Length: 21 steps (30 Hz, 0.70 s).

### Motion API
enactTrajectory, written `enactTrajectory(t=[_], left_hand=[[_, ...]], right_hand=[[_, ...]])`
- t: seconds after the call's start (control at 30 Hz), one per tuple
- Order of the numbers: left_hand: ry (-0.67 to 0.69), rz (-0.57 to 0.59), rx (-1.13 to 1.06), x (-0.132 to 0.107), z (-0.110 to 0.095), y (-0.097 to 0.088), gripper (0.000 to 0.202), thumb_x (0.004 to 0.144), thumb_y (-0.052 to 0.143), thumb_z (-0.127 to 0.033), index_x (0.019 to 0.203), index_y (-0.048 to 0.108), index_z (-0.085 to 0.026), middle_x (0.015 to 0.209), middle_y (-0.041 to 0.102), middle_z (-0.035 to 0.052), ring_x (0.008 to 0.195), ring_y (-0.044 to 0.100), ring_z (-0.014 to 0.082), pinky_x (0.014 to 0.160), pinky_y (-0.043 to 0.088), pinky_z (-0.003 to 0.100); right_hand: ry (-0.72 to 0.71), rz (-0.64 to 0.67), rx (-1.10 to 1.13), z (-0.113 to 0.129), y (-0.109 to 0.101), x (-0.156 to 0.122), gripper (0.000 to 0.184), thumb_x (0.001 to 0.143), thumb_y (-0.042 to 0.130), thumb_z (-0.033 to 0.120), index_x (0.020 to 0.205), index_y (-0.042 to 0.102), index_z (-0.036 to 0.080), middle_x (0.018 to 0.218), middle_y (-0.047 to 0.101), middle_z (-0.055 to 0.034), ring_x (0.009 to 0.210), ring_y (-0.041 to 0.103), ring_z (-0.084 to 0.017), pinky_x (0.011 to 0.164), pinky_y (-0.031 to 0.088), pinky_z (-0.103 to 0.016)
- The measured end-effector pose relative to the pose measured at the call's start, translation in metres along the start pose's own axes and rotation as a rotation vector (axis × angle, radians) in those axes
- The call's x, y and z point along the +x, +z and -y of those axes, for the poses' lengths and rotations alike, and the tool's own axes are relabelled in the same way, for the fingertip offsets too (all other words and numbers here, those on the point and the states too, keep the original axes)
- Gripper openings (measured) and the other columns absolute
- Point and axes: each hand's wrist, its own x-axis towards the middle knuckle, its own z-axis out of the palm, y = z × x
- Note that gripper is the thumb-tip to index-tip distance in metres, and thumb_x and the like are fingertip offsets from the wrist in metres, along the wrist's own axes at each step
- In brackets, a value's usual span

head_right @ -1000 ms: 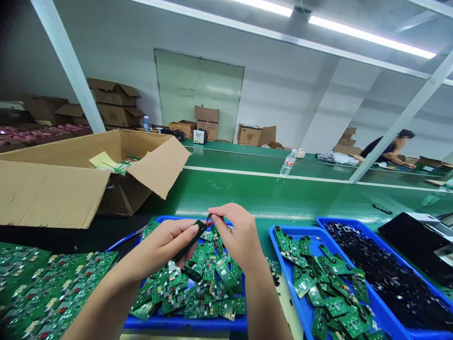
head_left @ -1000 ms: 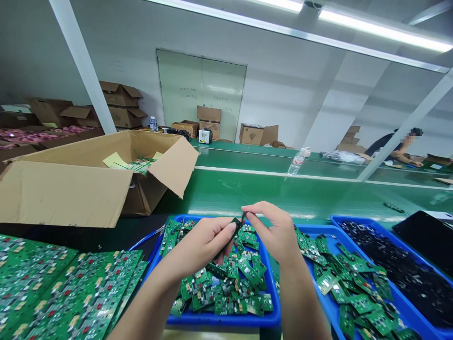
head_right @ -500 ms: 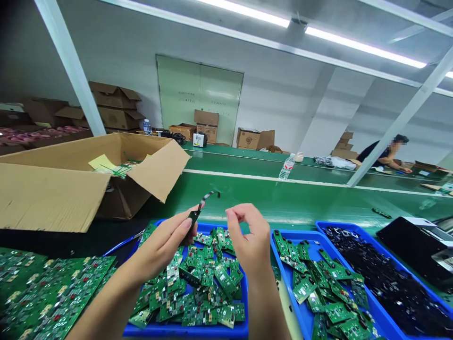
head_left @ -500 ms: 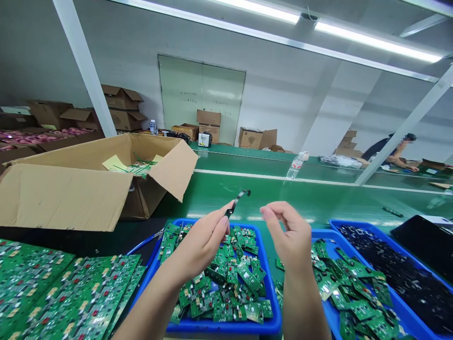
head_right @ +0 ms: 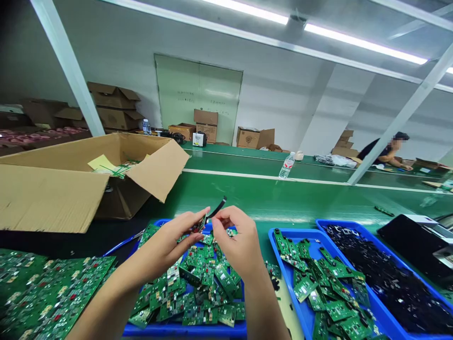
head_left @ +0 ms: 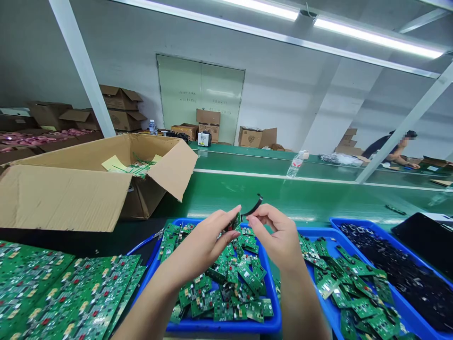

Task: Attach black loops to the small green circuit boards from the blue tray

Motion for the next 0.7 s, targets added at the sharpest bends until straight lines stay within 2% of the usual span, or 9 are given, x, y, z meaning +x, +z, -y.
enactTrajectory(t=[0.13, 0.37, 0.43, 0.5, 0.57, 0.63, 0.7], left_hand=[[-0.008, 0.016, -0.017, 0.001, 0.001, 0.0, 0.047, 0.097, 0.042, -0.029, 0.144, 0.036, -0.027, 0.115, 0.061, 0.0096, 0.098, 0.06, 0.0215, 0.087, 0.05, 0.038], [0.014, -0.028, -0.008, 0.002, 0.003, 0.0, 0.045, 0.095, 0.047, -0.024, 0.139, 0.042, -0.025, 0.106, 0.063, 0.0068, 0.091, 0.06, 0.0184, 0.083, 0.05, 0.034], [0.011, -0.062, 0.0, 0.003, 0.004, -0.001, 0.043, 0.095, 0.048, -0.025, 0.138, 0.045, -0.024, 0.099, 0.063, 0.0061, 0.086, 0.06, 0.0177, 0.08, 0.051, 0.033], [0.014, -0.138, 0.018, 0.003, 0.006, -0.002, 0.042, 0.094, 0.048, -0.027, 0.136, 0.046, -0.022, 0.095, 0.064, 0.0057, 0.083, 0.061, 0.0176, 0.077, 0.052, 0.032], [0.06, -0.244, 0.045, 0.003, 0.008, -0.005, 0.041, 0.094, 0.049, -0.026, 0.134, 0.049, -0.021, 0.095, 0.064, 0.0059, 0.085, 0.061, 0.0179, 0.077, 0.053, 0.032], [0.153, -0.352, 0.088, 0.002, 0.009, -0.008, 0.038, 0.093, 0.051, -0.02, 0.131, 0.053, -0.024, 0.104, 0.064, 0.0066, 0.095, 0.062, 0.0185, 0.085, 0.053, 0.033], [0.264, -0.452, 0.146, 0.001, 0.01, -0.011, 0.04, 0.091, 0.051, -0.013, 0.128, 0.054, -0.027, 0.114, 0.062, 0.0059, 0.107, 0.059, 0.0187, 0.099, 0.048, 0.037]], right_hand=[[0.013, 0.055, 0.007, -0.002, 0.0, 0.002, 0.005, 0.082, 0.059, 0.02, 0.079, 0.063, 0.019, 0.072, 0.066, -0.0007, 0.062, 0.061, -0.012, 0.059, 0.052, -0.022], [-0.175, 0.03, -0.055, -0.002, 0.001, 0.002, 0.011, 0.084, 0.057, 0.016, 0.079, 0.066, 0.02, 0.076, 0.068, -0.0028, 0.071, 0.064, -0.015, 0.065, 0.053, -0.025], [-0.186, 0.081, -0.039, -0.001, -0.002, 0.002, 0.013, 0.084, 0.056, 0.015, 0.084, 0.068, 0.02, 0.08, 0.07, -0.0038, 0.075, 0.065, -0.016, 0.069, 0.054, -0.027], [-0.139, 0.157, 0.005, -0.002, -0.007, 0.001, 0.016, 0.083, 0.055, 0.015, 0.088, 0.069, 0.02, 0.084, 0.07, -0.0046, 0.078, 0.066, -0.016, 0.072, 0.054, -0.029], [-0.026, 0.189, 0.101, -0.005, -0.01, 0.002, 0.016, 0.083, 0.056, 0.016, 0.09, 0.069, 0.02, 0.085, 0.071, -0.0048, 0.077, 0.066, -0.016, 0.072, 0.055, -0.029], [0.122, 0.162, 0.269, -0.008, -0.009, 0.003, 0.014, 0.085, 0.057, 0.022, 0.09, 0.069, 0.02, 0.083, 0.071, -0.0046, 0.072, 0.066, -0.015, 0.067, 0.055, -0.027], [0.251, 0.16, 0.45, -0.011, -0.004, 0.004, 0.021, 0.088, 0.056, 0.035, 0.089, 0.07, 0.019, 0.077, 0.071, -0.0048, 0.066, 0.066, -0.014, 0.061, 0.055, -0.026]])
